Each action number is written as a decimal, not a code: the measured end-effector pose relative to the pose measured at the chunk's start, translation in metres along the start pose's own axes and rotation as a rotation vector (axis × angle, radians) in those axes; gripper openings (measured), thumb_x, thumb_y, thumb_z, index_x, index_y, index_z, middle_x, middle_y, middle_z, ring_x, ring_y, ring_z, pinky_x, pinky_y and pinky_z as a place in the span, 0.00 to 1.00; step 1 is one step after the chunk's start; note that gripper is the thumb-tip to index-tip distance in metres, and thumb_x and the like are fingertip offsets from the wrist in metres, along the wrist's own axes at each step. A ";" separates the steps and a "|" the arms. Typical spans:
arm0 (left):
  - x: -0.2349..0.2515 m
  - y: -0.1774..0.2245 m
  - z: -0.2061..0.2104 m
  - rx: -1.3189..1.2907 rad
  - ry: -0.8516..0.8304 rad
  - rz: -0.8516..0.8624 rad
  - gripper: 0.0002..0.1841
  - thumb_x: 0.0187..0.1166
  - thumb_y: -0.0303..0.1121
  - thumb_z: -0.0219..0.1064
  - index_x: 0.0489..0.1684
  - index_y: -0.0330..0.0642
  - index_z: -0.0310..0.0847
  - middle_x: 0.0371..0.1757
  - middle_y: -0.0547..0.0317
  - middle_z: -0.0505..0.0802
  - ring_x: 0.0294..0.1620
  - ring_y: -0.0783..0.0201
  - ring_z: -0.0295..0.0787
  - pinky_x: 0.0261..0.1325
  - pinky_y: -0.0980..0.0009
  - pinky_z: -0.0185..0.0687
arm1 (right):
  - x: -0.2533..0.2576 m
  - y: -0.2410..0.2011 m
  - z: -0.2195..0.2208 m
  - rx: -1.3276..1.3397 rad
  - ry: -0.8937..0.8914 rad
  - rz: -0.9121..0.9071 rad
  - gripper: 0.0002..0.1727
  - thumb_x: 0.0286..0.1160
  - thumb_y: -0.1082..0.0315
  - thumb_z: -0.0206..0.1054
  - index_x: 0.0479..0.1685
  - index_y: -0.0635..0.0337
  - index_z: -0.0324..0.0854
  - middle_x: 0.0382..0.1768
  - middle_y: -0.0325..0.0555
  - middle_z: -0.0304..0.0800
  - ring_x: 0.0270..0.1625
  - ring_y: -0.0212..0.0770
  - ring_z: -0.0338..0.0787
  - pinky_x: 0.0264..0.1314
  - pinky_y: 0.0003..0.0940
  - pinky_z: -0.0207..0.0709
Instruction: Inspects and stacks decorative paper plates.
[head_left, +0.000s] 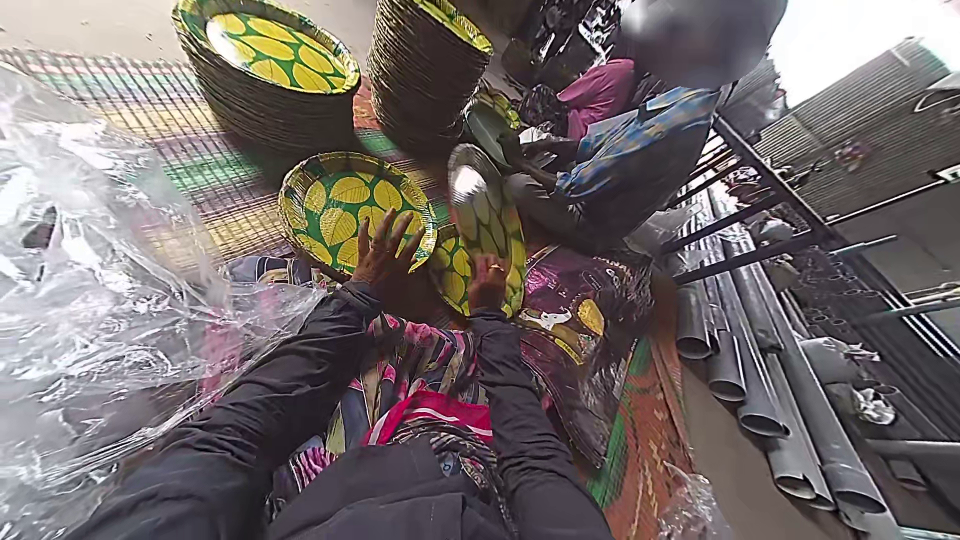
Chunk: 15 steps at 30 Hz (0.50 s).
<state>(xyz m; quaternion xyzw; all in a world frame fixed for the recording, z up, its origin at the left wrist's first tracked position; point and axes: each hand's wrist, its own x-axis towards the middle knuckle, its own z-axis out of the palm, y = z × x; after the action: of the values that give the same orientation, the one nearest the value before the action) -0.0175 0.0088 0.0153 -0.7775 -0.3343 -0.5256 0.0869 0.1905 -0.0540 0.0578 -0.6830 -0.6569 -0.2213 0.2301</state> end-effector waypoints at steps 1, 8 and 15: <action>0.001 0.007 -0.003 0.042 0.037 0.066 0.23 0.86 0.41 0.65 0.79 0.48 0.78 0.81 0.41 0.81 0.86 0.35 0.69 0.82 0.26 0.50 | 0.004 -0.013 -0.003 0.052 -0.061 -0.058 0.14 0.81 0.76 0.62 0.58 0.73 0.87 0.57 0.71 0.91 0.63 0.71 0.90 0.71 0.62 0.79; -0.003 -0.012 0.001 -0.063 -0.724 -0.463 0.12 0.81 0.23 0.65 0.56 0.30 0.88 0.72 0.34 0.88 0.85 0.32 0.71 0.86 0.24 0.47 | -0.005 -0.043 0.045 0.145 -0.434 0.157 0.33 0.79 0.74 0.68 0.85 0.71 0.66 0.80 0.72 0.74 0.83 0.68 0.75 0.86 0.57 0.67; 0.013 -0.016 -0.002 -0.003 -1.089 -0.695 0.21 0.76 0.31 0.75 0.65 0.29 0.84 0.77 0.32 0.82 0.84 0.32 0.71 0.76 0.27 0.67 | -0.045 0.008 0.054 -0.187 -1.057 0.478 0.28 0.82 0.72 0.62 0.82 0.70 0.70 0.75 0.69 0.79 0.80 0.63 0.78 0.82 0.57 0.70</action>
<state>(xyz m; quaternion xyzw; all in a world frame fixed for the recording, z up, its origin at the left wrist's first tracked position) -0.0258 0.0253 0.0245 -0.7796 -0.5618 -0.0541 -0.2715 0.1964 -0.0573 -0.0131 -0.8474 -0.4878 0.1502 -0.1463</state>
